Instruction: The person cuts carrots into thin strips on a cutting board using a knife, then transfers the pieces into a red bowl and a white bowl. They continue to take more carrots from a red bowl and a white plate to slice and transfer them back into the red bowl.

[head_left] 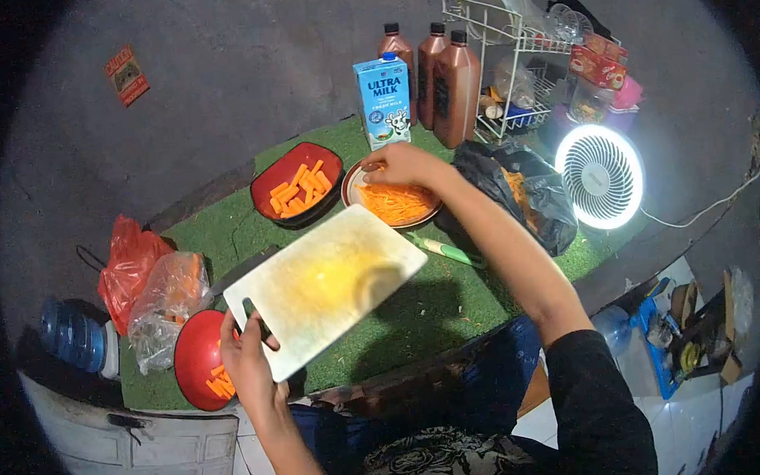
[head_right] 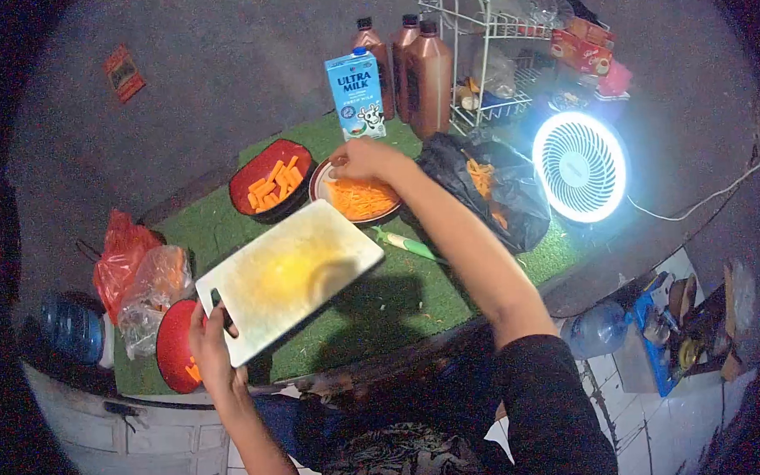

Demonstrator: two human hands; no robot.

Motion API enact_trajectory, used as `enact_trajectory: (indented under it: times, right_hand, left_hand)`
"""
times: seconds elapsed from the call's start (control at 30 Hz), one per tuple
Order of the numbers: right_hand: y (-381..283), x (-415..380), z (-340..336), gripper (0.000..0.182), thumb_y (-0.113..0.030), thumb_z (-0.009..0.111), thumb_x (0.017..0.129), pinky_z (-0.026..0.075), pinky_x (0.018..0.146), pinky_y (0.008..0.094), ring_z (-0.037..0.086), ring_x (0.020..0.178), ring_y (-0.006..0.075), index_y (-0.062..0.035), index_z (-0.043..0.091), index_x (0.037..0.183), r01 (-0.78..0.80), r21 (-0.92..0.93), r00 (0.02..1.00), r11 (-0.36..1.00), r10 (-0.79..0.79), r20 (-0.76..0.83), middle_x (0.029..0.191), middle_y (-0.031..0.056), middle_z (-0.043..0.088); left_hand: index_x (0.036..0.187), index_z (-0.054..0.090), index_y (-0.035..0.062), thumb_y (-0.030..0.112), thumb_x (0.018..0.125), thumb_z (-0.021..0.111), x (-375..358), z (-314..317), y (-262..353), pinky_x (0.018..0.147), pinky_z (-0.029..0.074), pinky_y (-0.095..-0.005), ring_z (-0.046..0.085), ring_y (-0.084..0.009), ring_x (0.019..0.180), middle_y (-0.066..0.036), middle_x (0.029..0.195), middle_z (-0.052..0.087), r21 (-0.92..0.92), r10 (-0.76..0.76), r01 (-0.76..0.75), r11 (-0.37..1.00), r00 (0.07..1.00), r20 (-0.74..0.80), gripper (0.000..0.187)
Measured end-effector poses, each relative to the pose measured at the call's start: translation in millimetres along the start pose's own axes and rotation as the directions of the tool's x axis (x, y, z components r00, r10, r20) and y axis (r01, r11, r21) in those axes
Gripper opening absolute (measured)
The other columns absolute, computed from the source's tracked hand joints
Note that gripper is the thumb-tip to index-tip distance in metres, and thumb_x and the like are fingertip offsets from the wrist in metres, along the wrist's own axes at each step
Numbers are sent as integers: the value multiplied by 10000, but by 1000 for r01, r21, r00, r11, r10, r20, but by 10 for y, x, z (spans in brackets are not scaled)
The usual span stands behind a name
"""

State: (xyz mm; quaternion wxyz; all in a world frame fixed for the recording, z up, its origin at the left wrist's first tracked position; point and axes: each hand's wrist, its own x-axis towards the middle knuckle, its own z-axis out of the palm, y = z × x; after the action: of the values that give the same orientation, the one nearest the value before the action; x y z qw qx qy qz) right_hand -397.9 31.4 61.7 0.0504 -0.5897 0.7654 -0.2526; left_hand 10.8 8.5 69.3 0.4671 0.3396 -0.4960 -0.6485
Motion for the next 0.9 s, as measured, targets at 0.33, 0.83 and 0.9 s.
enact_trajectory:
  times: [0.33, 0.83, 0.9]
  right_hand:
    - [-378, -100, -190, 708, -214, 797, 729, 515, 986, 434, 650, 1128, 374, -99, 576, 1391, -10, -236, 982, 972, 54, 183, 1222, 208, 680]
    - [-434, -488, -383, 587, -261, 792, 775, 525, 941, 431, 674, 1049, 344, -119, 647, 1326, -108, -267, 972, 958, 159, 176, 1183, 194, 697]
    - [-433, -524, -372, 603, -238, 790, 770, 527, 941, 426, 676, 1047, 350, -107, 635, 1338, 11, -219, 975, 976, 39, 219, 1184, 200, 695]
  left_hand:
    - [1459, 370, 1, 65, 991, 568, -409, -200, -135, 522, 489, -225, 613, -87, 671, -131, 1070, 702, 16, -109, 108, 994, 993, 42, 512]
    - [1443, 415, -32, 43, 1016, 516, -166, -35, -548, 572, 465, -207, 582, -56, 772, -97, 1109, 671, 179, -173, 149, 972, 977, 125, 445]
    - [1439, 433, -31, 26, 1011, 502, -139, -9, -598, 611, 485, -214, 592, -61, 814, -101, 1133, 662, 207, -110, 90, 974, 990, 87, 437]
